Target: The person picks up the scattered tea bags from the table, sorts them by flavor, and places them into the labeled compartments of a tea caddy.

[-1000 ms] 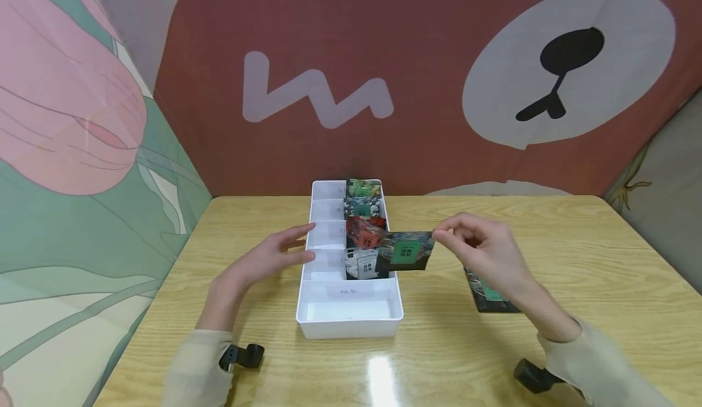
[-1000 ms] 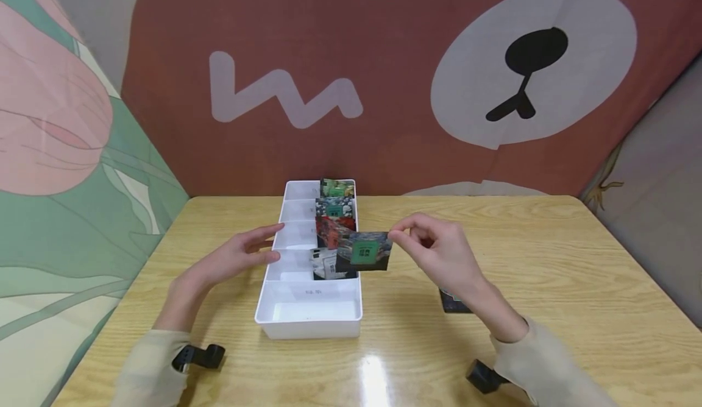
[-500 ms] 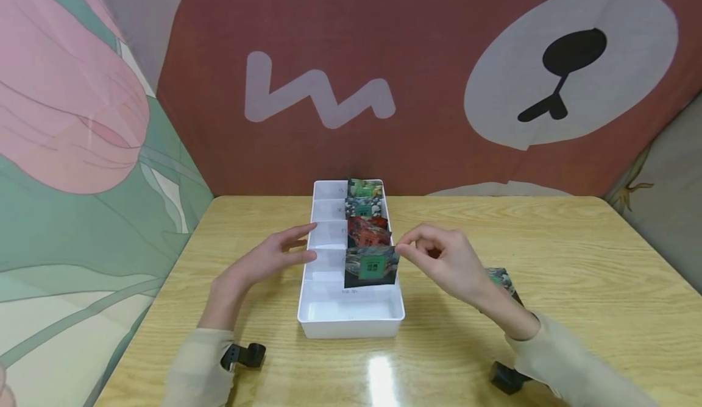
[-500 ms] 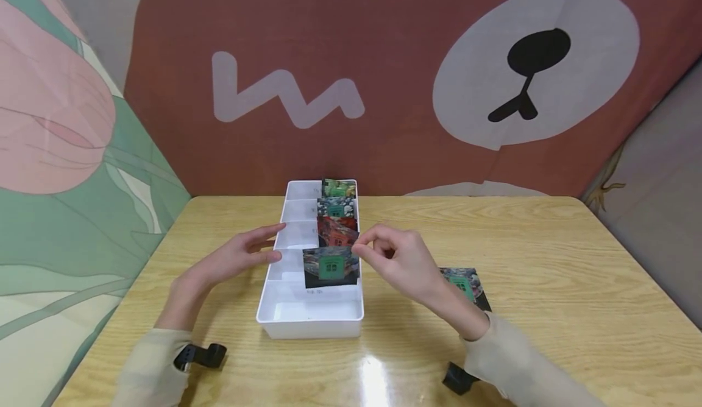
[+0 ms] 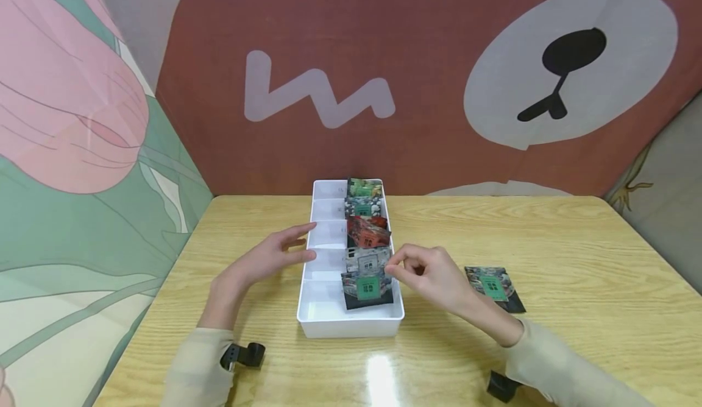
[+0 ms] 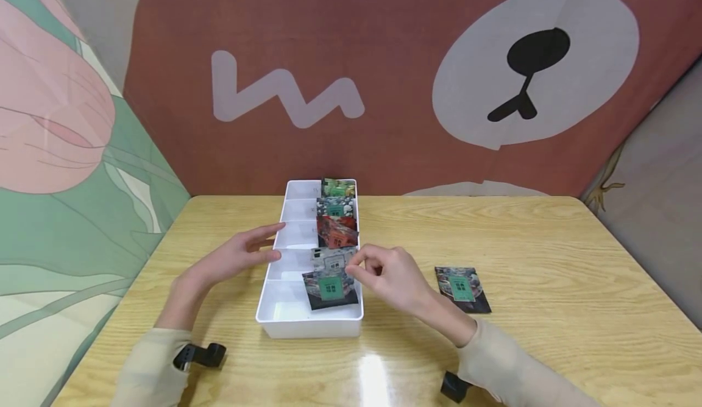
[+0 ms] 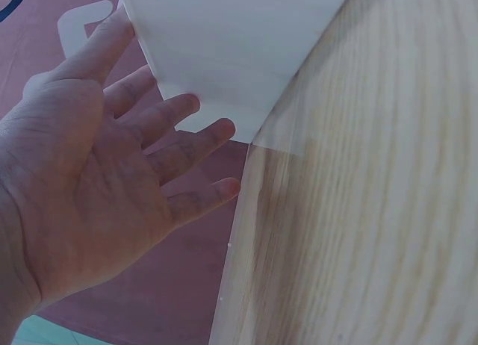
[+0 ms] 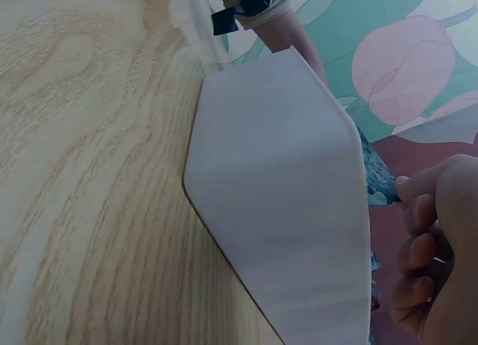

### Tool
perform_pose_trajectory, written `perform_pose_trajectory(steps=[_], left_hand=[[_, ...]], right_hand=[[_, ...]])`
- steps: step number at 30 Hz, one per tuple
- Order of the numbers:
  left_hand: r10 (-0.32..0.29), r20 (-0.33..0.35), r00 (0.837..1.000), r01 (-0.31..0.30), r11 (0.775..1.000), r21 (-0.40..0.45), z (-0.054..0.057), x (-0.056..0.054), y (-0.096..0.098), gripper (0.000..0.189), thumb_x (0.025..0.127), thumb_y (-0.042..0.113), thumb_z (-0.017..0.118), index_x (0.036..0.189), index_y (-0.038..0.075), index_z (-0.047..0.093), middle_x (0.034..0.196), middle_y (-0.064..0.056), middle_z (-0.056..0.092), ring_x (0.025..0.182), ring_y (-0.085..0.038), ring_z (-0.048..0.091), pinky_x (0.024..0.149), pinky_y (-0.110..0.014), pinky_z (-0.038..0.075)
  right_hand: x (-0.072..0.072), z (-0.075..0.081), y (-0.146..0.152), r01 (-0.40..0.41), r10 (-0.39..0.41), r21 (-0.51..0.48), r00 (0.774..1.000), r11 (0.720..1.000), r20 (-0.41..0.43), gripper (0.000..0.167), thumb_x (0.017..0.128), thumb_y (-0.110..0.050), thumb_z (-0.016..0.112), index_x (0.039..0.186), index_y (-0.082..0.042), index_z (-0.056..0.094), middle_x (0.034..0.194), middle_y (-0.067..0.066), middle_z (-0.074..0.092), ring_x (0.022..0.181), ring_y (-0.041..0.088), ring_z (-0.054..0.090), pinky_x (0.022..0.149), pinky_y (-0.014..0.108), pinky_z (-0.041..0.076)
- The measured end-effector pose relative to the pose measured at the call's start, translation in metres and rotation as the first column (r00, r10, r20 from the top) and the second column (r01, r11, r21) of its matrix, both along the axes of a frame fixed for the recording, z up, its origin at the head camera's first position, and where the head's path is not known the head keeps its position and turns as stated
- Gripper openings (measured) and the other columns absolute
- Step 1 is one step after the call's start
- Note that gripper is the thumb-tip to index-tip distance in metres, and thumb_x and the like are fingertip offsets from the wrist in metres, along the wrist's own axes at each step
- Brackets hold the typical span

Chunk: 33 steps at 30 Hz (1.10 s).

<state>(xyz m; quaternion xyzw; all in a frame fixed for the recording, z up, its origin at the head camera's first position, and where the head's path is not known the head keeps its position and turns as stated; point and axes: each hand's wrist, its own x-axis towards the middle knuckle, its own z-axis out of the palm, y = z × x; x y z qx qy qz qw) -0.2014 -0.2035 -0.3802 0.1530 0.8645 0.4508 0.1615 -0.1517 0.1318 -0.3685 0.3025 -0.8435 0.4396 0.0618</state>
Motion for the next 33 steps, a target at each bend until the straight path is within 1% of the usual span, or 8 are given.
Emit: perform_pose_trajectory(steps=[3, 9, 12, 15, 21, 25, 28, 33], left_hand=[[-0.001, -0.011, 1.000, 0.001, 1.000, -0.012, -0.001, -0.001, 0.000, 0.073, 0.091, 0.050, 0.067, 0.154, 0.027, 0.037, 0.161, -0.001, 0.033, 0.145, -0.036, 0.037, 0.116, -0.055, 0.034], [-0.019, -0.051, 0.999, 0.018, 0.999, -0.029, -0.002, -0.003, 0.000, 0.073, 0.094, 0.050, 0.063, 0.156, 0.026, 0.033, 0.162, -0.004, 0.032, 0.145, -0.038, 0.037, 0.115, -0.056, 0.034], [-0.012, -0.057, 0.998, 0.010, 0.999, -0.036, -0.003, -0.003, 0.001, 0.072, 0.095, 0.050, 0.061, 0.156, 0.026, 0.033, 0.162, -0.004, 0.032, 0.146, -0.038, 0.036, 0.116, -0.056, 0.033], [0.002, -0.063, 0.998, -0.005, 0.999, -0.046, -0.003, -0.004, 0.002, 0.072, 0.095, 0.051, 0.061, 0.156, 0.027, 0.033, 0.162, -0.004, 0.032, 0.146, -0.038, 0.035, 0.117, -0.056, 0.032], [0.015, -0.071, 0.997, -0.020, 0.998, -0.063, -0.002, -0.002, 0.004, 0.073, 0.095, 0.053, 0.060, 0.157, 0.026, 0.032, 0.162, -0.003, 0.032, 0.146, -0.038, 0.034, 0.118, -0.056, 0.030], [0.026, -0.077, 0.997, -0.032, 0.996, -0.082, -0.001, -0.001, 0.006, 0.073, 0.095, 0.055, 0.058, 0.157, 0.027, 0.031, 0.162, -0.003, 0.032, 0.146, -0.038, 0.033, 0.118, -0.056, 0.029], [0.033, -0.074, 0.997, -0.040, 0.995, -0.096, -0.001, 0.000, 0.006, 0.074, 0.095, 0.057, 0.057, 0.157, 0.029, 0.030, 0.163, -0.002, 0.030, 0.147, -0.038, 0.033, 0.118, -0.056, 0.029], [0.045, -0.064, 0.997, -0.052, 0.993, -0.107, -0.001, 0.001, 0.007, 0.074, 0.095, 0.059, 0.055, 0.157, 0.031, 0.028, 0.164, 0.000, 0.027, 0.148, -0.038, 0.031, 0.119, -0.056, 0.028]], right_hand=[[0.000, -0.003, 0.000, 0.009, -0.009, 0.034, 1.000, 0.999, 0.008, 0.006, 0.093, -0.027, 0.071, 0.090, -0.022, 0.073, 0.054, -0.015, 0.038, 0.047, -0.003, 0.027, 0.046, 0.017, 0.029], [-0.001, -0.006, 0.001, -0.003, 0.000, 0.107, 1.000, 0.994, 0.030, 0.003, 0.094, -0.026, 0.070, 0.091, -0.025, 0.072, 0.055, -0.017, 0.042, 0.048, -0.003, 0.031, 0.047, 0.017, 0.031], [-0.002, -0.008, 0.002, 0.004, -0.008, 0.141, 1.000, 0.990, 0.023, 0.004, 0.094, -0.027, 0.069, 0.093, -0.024, 0.071, 0.056, -0.016, 0.042, 0.048, -0.003, 0.032, 0.047, 0.017, 0.030], [-0.004, -0.008, 0.005, 0.027, -0.027, 0.160, 1.000, 0.987, -0.001, 0.005, 0.095, -0.028, 0.069, 0.093, -0.024, 0.071, 0.056, -0.016, 0.042, 0.047, -0.003, 0.032, 0.047, 0.018, 0.030], [-0.005, -0.003, 0.012, 0.062, -0.062, 0.159, 0.998, 0.985, -0.005, 0.007, 0.095, -0.027, 0.068, 0.095, -0.021, 0.072, 0.055, -0.015, 0.043, 0.046, -0.001, 0.032, 0.047, 0.019, 0.031], [-0.003, 0.002, 0.020, 0.080, -0.076, 0.155, 0.997, 0.985, -0.032, 0.006, 0.094, -0.025, 0.069, 0.095, -0.020, 0.072, 0.055, -0.015, 0.043, 0.046, -0.001, 0.033, 0.047, 0.020, 0.031], [-0.001, 0.003, 0.028, 0.103, -0.097, 0.157, 0.994, 0.982, -0.047, 0.005, 0.095, -0.025, 0.069, 0.095, -0.021, 0.071, 0.055, -0.015, 0.042, 0.047, -0.001, 0.032, 0.047, 0.020, 0.031], [0.001, 0.003, 0.044, 0.148, -0.143, 0.182, 0.989, 0.972, -0.041, 0.005, 0.095, -0.026, 0.068, 0.095, -0.022, 0.071, 0.055, -0.014, 0.041, 0.046, 0.000, 0.031, 0.046, 0.020, 0.030]])
